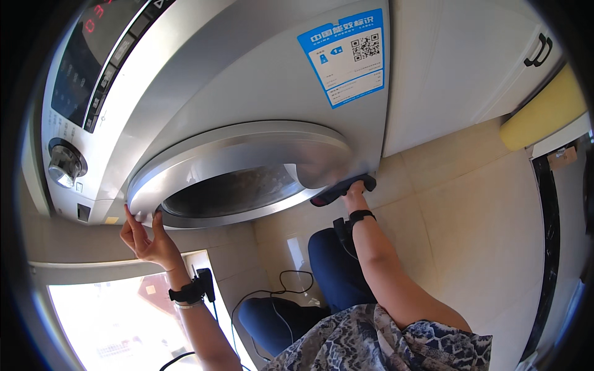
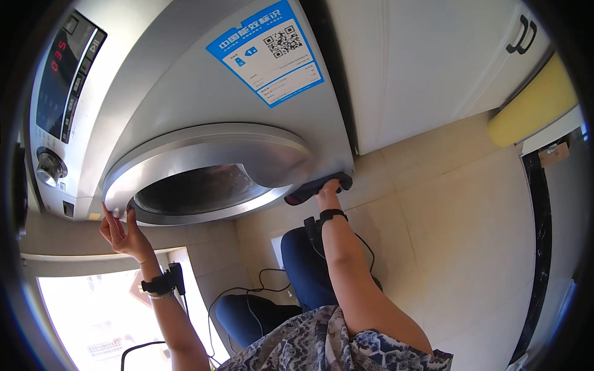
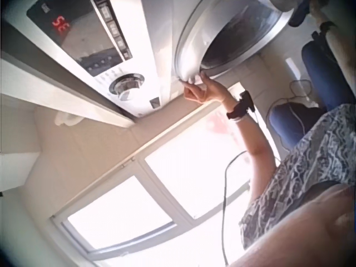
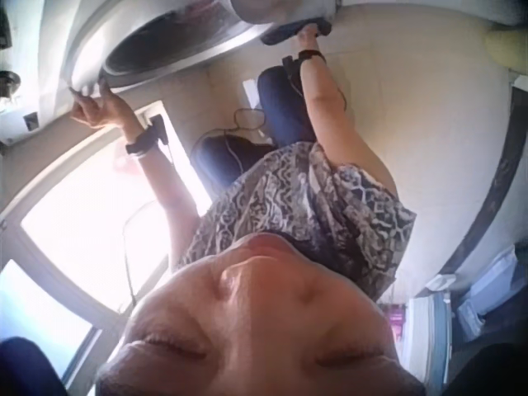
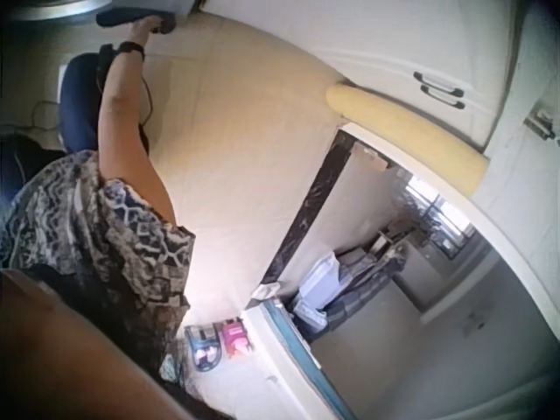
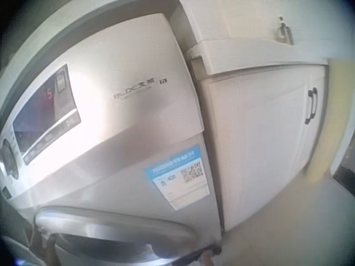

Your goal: The person wipes the exterior of a front-loading washing machine and its control panel with a cloth before putting the cloth inside the machine.

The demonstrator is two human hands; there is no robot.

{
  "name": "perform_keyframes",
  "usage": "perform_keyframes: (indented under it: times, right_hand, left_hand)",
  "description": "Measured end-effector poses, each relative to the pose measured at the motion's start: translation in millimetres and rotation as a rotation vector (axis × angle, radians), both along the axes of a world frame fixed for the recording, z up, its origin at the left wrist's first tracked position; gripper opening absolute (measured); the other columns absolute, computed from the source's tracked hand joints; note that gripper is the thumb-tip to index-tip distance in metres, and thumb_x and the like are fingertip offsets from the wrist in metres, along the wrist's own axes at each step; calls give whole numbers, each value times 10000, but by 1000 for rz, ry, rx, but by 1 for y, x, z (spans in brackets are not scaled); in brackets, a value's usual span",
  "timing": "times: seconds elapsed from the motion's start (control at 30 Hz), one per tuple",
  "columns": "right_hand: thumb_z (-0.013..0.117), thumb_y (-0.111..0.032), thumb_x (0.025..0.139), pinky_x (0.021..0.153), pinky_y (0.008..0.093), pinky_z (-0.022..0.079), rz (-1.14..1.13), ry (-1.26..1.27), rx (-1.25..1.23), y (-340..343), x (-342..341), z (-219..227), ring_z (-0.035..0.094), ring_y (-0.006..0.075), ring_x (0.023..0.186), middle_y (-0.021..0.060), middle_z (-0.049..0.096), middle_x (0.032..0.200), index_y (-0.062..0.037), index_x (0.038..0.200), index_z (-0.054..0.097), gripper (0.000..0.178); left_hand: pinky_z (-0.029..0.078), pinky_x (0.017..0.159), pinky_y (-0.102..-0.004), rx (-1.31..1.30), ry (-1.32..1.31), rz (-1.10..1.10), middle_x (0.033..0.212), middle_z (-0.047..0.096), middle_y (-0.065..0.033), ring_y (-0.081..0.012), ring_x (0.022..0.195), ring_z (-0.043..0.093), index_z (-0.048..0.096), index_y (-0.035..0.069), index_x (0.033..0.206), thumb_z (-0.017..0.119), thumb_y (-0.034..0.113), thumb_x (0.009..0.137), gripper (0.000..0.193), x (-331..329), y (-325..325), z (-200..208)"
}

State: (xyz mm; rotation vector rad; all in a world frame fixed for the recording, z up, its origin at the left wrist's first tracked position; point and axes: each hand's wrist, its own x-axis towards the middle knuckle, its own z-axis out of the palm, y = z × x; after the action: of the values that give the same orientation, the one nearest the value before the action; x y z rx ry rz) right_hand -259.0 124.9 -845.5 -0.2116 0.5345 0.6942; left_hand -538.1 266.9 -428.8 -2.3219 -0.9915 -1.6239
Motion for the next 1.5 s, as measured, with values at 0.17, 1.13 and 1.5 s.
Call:
perform_keyframes:
  times: [0.17,1.13,1.5]
  right_hand:
    - [477,-463,934,962,423,430,326,119,41,-10,-17,47,553,261,1075,91,593,1156,-105,1123,572,415]
    - [301,-368,1002,1097,424,362,515,-138,-107,-11,-75,217,473,259,1270,122,470,1381,-71,1321,444,459]
    - [408,-238,977,992,491,434,761,-61,105,16,-97,179,547,301,1160,137,589,1233,-55,1236,542,345]
  left_hand:
    - [466,789,-295,29,22,34,958,500,4,-152,890,563,637,116,1249,804,-7,649,635,1,-1,4]
    - [514,790,-331,79,-132,-85,942,595,-32,-184,856,596,684,159,1183,834,24,574,642,9,-6,9]
    - [504,789,-324,61,-118,-66,903,584,-30,-183,827,588,686,162,1182,833,37,541,670,7,-5,12]
